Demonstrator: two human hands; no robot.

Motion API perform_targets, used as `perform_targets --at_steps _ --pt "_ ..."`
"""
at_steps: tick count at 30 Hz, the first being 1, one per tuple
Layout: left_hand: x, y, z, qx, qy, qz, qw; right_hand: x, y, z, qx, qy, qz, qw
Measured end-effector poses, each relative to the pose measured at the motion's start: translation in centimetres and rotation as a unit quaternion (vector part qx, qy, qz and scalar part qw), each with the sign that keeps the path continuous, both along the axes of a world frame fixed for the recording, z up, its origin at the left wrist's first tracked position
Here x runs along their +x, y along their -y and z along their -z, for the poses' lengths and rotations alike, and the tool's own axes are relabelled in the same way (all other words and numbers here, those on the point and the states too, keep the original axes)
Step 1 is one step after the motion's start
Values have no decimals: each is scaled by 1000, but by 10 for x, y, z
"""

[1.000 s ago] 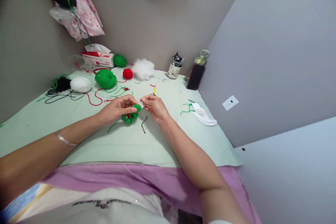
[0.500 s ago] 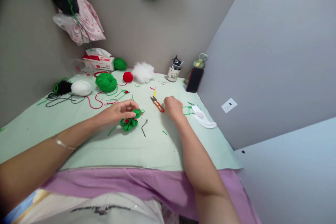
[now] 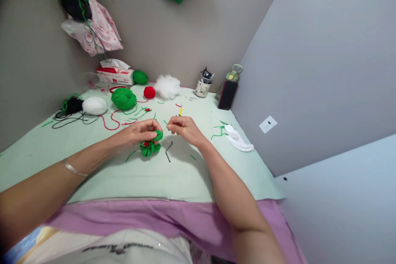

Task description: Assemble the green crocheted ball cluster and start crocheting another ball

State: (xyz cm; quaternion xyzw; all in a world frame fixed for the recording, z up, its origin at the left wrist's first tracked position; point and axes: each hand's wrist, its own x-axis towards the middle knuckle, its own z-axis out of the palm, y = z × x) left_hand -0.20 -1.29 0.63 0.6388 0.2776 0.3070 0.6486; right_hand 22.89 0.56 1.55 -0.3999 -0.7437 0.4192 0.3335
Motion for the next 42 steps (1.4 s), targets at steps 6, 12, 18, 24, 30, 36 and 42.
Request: perform_targets --at_steps 6,12,18,24,30,36,42 --pt "4 3 -1 13 22 -31 999 -2 -4 7 -20 4 -4 1000" --pt "1 -2 6 -31 11 -2 999 5 -15 22 95 161 90 978" --pt "-1 -8 9 15 -1 -105 994 24 -30 34 128 402 234 876" --pt "-2 -10 8 71 1 -148 986 23 -35 36 118 368 246 889" --pt "-2 -8 5 109 -22 -186 976 28 -37 26 92 248 248 932" --pt "-2 -9 5 101 -14 -203 974 15 -13 6 21 80 31 996" --pt "1 -6 5 124 -9 -160 979 1 0 -1 23 125 -16 992"
